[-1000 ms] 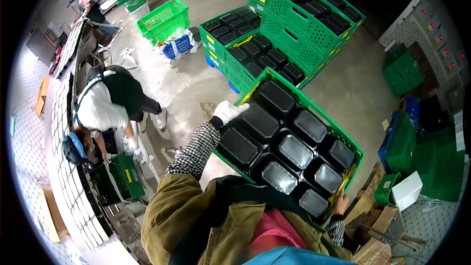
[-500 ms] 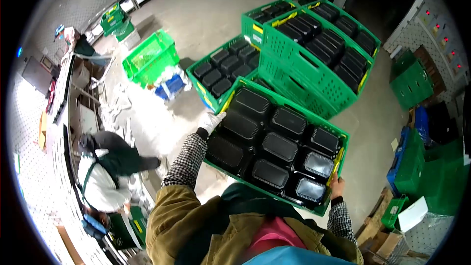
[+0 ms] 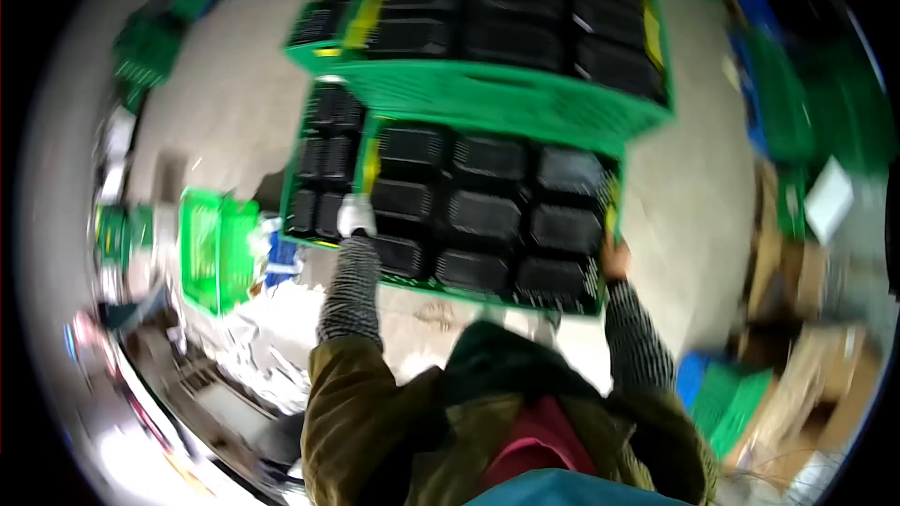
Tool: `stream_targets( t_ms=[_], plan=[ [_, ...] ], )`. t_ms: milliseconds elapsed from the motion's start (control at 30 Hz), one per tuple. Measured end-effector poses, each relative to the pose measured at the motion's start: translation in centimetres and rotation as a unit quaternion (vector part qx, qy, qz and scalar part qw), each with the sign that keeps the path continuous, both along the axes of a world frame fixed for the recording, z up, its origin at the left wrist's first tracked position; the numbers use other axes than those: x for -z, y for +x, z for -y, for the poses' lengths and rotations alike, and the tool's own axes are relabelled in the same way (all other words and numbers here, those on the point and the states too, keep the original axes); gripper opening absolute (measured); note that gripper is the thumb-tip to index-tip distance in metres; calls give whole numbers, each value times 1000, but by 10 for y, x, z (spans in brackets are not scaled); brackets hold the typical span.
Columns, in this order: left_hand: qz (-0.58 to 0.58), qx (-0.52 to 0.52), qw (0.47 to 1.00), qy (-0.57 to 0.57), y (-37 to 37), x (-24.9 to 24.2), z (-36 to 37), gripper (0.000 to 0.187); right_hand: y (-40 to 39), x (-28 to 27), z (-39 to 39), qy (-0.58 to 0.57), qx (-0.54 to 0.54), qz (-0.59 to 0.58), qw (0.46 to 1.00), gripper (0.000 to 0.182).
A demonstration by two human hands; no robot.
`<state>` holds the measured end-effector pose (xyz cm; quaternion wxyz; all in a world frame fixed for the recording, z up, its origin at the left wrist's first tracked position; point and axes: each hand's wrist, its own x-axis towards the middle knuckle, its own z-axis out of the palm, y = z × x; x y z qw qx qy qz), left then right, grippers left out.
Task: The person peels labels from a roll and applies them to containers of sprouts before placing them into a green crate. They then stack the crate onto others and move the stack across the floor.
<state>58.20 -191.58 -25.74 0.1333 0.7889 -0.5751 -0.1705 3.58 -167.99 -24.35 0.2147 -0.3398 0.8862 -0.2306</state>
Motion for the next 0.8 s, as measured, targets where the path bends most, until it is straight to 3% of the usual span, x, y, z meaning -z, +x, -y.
stream_targets(
  t_ms=[33, 67, 100, 167, 200, 233, 267, 300, 333, 367, 433, 467, 533, 800],
  plan=[
    [-3, 13, 1000, 0, 12, 13, 2, 8, 6, -9, 1, -52, 8, 7, 999, 48],
    [-225, -24, 972, 56, 20, 10, 8, 11, 8, -20, 6, -10, 11, 25, 1000, 47],
    [-428, -79, 893, 119, 24, 2, 10, 15, 6, -12, 5, 2, 22, 32, 999, 39],
    [-417, -1, 908, 41, 30, -1, 3, 23, 22, -31, -5, -164, -5, -45, 985, 39],
    [-346, -2, 938, 14, 13, -32, -14, 39, 25, -35, -18, -174, 5, -42, 984, 42],
    [22, 18, 996, -90, 15, -39, -29, 57, 31, -42, -39, -186, 13, -36, 982, 46],
    [87, -83, 993, 19, -10, -85, -60, 77, 36, -52, -62, -180, 13, -25, 983, 50],
    [39, -171, 984, 9, 19, -58, -75, 80, 45, -49, -85, -187, 22, -18, 982, 49],
    [112, -213, 971, 9, 87, 13, -84, 78, 54, -48, -103, -173, 34, -4, 984, 48],
    [-74, -242, 965, 70, 58, 4, -110, 74, 63, -47, -117, -161, 44, 11, 986, 46],
    [-368, -363, 829, 215, -18, -35, -165, 68, 82, -24, -129, -182, 117, 91, 972, 42],
    [-443, -415, 768, 207, -7, -2, -164, 54, 79, -22, -129, -218, 117, 95, 964, 42],
    [-440, -424, 775, 161, -39, 15, -166, 49, 75, -28, -127, -248, 130, 127, 952, 45],
    [-347, -316, 858, 208, -83, -9, -167, 43, 79, -20, -130, -270, 152, 155, 938, 59]
  ],
)
